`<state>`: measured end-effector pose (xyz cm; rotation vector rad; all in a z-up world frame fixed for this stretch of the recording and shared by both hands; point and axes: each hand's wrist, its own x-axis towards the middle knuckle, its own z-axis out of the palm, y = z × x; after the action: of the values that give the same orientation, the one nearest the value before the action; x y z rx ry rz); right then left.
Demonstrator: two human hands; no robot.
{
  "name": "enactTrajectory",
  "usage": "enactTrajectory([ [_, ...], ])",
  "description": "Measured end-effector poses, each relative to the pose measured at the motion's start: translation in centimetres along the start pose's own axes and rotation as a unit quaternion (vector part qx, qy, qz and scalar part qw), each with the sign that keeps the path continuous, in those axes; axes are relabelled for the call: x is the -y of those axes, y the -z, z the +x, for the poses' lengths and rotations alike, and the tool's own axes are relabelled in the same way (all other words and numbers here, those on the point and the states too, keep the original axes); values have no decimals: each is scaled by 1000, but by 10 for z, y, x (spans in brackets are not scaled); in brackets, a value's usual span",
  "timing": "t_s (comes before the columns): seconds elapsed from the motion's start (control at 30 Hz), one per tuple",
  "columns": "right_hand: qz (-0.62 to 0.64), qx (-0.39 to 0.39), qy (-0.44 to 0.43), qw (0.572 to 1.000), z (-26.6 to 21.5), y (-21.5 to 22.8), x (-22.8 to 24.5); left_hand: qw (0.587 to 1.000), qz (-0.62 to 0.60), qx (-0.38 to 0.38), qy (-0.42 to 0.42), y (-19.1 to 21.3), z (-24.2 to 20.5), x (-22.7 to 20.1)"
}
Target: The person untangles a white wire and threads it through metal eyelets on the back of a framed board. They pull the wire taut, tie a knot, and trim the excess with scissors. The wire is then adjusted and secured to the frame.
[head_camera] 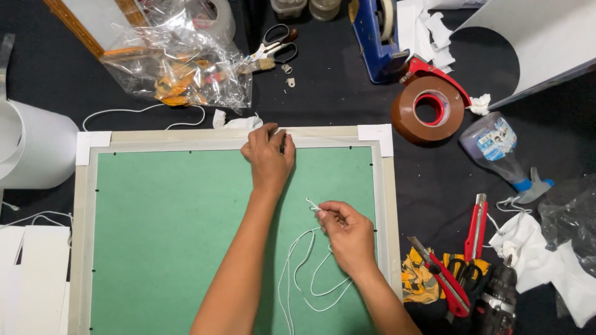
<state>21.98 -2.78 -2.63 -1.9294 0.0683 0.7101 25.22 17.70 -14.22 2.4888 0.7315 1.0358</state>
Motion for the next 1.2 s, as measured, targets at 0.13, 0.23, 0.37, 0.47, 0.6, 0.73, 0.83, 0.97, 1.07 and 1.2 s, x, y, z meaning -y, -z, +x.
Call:
enactTrajectory([
  [0.13, 83, -70, 94, 990, 10, -4, -10, 998, -2, 53, 38, 25, 5, -12],
  [0.23, 6, -67, 116, 991, 33, -10, 13, 998, -5, 42, 40, 22, 3, -12],
  [0.37, -74, -67, 134, 986, 99, -40, 20, 998, -7, 42, 46, 19, 2, -7],
  [0.47, -151, -69, 176, 970, 137, -57, 25, 998, -22, 41, 48, 21, 1, -8],
  [0.6, -252, -90, 171, 948, 161, -67, 28, 997, -29, 47, 58, 17, 1, -7],
  [0.73, -258, -52, 150, 953, 141, -69, 61, 996, -31, 54, 63, 18, 1, -8],
  [0.83, -269, -37, 144, 952, 159, -65, 56, 996, -27, 53, 59, 16, -1, -7],
  [0.97, -251, -12, 118, 961, 166, -60, 59, 996, -33, 53, 60, 18, 1, -8],
  [1.07, -256, -1, 123, 959, 168, -58, 65, 995, -38, 69, 66, 21, 2, -9],
  [1.2, -282, -2, 139, 949, 152, -61, 82, 995, -35, 67, 65, 21, 2, -9],
])
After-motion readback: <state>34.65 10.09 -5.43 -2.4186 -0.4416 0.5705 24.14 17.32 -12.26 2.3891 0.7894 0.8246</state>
